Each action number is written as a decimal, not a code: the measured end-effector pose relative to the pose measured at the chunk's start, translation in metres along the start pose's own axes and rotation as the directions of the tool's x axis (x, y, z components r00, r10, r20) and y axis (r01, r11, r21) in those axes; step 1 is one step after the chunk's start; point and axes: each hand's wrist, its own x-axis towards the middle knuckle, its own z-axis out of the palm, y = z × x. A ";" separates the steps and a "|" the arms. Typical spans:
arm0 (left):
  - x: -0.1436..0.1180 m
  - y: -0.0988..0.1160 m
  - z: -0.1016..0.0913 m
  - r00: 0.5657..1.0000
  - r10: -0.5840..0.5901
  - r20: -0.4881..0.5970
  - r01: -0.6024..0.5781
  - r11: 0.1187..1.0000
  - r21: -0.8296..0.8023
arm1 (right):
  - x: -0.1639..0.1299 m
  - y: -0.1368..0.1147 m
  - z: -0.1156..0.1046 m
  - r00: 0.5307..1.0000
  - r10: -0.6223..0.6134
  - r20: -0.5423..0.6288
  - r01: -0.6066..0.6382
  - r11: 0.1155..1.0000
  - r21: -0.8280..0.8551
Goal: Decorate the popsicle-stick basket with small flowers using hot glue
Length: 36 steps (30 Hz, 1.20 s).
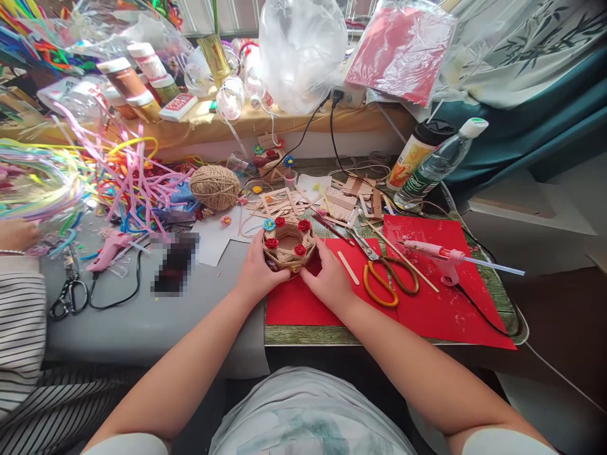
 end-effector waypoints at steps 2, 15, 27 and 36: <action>-0.001 -0.001 -0.002 1.000 -0.002 0.023 0.003 1.000 -0.019 | 0.000 0.000 -0.001 1.000 -0.017 0.017 0.017 1.000 0.011; 0.001 -0.024 -0.016 0.983 0.071 0.172 -0.017 0.955 -0.295 | -0.002 0.009 -0.012 0.995 -0.074 0.061 0.065 0.989 0.133; 0.006 -0.034 -0.028 0.991 0.130 -0.007 -0.127 0.948 -0.291 | -0.002 0.014 -0.016 0.995 -0.070 -0.070 0.084 0.971 0.226; 0.004 -0.028 -0.032 0.910 -0.053 -0.411 -0.093 0.940 -0.329 | -0.002 0.011 -0.023 0.962 0.073 -0.264 0.049 0.903 0.426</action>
